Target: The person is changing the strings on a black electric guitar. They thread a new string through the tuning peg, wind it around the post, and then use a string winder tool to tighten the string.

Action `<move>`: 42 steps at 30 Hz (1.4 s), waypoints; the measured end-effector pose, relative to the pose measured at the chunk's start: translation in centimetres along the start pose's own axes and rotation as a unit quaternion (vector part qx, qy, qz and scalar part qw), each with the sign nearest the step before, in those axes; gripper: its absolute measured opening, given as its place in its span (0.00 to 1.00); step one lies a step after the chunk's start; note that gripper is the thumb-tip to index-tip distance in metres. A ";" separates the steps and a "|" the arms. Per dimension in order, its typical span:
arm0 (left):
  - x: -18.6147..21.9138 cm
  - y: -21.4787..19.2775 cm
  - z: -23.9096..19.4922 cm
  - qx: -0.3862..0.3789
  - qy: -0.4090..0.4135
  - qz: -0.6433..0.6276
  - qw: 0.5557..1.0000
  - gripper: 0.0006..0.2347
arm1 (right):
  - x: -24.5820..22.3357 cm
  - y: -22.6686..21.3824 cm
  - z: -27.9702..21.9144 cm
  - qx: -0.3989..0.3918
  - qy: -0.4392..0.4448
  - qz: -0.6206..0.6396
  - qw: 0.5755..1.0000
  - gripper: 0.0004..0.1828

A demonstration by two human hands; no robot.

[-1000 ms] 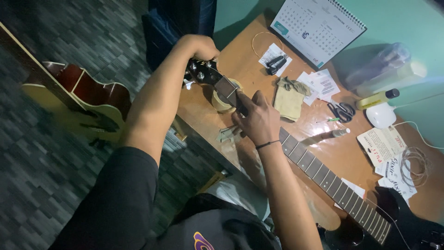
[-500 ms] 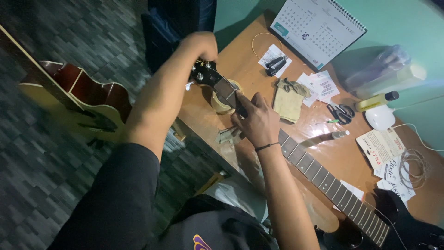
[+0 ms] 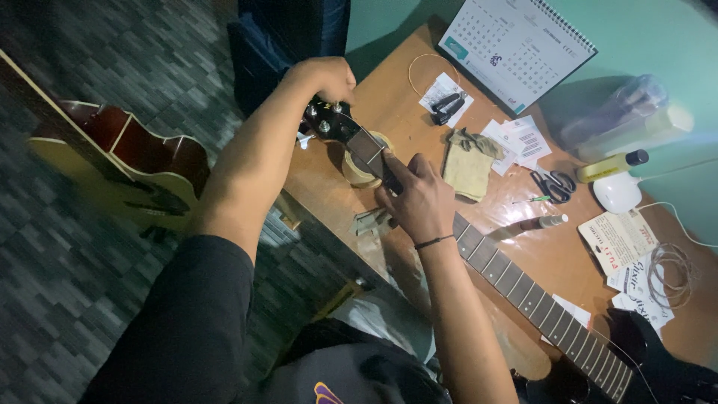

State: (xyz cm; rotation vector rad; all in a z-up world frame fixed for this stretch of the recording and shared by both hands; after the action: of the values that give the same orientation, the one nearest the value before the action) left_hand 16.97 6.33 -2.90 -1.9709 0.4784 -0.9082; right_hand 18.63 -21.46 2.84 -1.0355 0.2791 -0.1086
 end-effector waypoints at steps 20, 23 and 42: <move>25.2 3.1 2.6 0.040 0.252 -0.013 0.967 0.05 | 1.4 -0.2 -1.2 0.027 0.025 0.014 0.999 0.23; 23.6 4.8 6.0 0.100 0.195 0.073 0.973 0.08 | 1.4 -0.5 -1.1 0.045 0.016 0.026 0.998 0.14; 19.8 6.8 7.5 0.062 0.126 0.050 0.989 0.06 | 1.1 -0.9 -0.8 0.019 0.010 0.023 1.000 0.17</move>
State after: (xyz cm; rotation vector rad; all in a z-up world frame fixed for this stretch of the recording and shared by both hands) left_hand 35.72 -5.55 -3.03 -1.7118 0.6430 -1.1025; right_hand 19.49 -22.84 3.03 -0.9893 0.3174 -0.0831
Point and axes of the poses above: each hand's wrist, its own z-axis towards the middle knuckle, its own y-axis out of the palm, x = y × z, the point moved 7 cm from there along z, towards the middle knuckle, and after that the axes turned 9 degrees about x, right-handed, at the moved point
